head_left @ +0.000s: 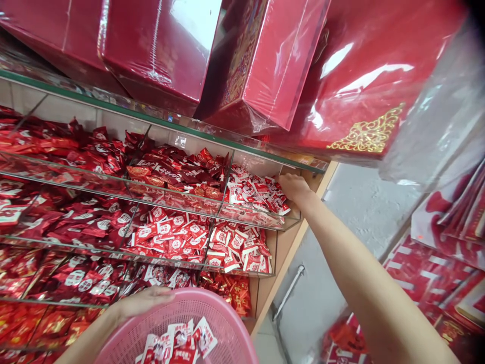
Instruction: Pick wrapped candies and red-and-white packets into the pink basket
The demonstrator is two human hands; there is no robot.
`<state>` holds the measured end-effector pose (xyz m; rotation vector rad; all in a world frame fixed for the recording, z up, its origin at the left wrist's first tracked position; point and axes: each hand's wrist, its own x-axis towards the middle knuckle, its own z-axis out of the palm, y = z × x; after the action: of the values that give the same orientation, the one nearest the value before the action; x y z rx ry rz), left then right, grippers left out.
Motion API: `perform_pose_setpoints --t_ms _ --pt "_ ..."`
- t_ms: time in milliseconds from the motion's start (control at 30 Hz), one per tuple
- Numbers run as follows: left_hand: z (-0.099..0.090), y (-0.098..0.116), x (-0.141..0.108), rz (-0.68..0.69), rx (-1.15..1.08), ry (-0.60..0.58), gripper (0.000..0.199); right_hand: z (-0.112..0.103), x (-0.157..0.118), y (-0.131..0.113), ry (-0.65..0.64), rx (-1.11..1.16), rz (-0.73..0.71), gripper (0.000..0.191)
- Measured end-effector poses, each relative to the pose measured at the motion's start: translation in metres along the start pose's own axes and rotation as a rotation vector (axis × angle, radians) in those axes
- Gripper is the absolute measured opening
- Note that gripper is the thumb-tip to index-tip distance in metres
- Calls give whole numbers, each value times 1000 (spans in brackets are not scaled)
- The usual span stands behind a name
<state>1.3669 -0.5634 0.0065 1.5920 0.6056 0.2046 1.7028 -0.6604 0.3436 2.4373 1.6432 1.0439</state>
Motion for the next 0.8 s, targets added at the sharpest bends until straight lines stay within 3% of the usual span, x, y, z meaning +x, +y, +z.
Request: perform_pose_setpoints --t_ms 133,400,633,800 --pt "4 11 -2 -15 -25 -13 44 -4 -2 0 -32 -87 -3 27" --pt "7 12 1 -18 -65 -36 41 -18 -15 -3 32 -114 -14 30" --pt "10 15 4 -12 -93 -21 40 -20 -32 -3 155 -85 92 26" --pt "11 14 4 -8 -98 -46 39 -14 -39 4 235 56 194 26"
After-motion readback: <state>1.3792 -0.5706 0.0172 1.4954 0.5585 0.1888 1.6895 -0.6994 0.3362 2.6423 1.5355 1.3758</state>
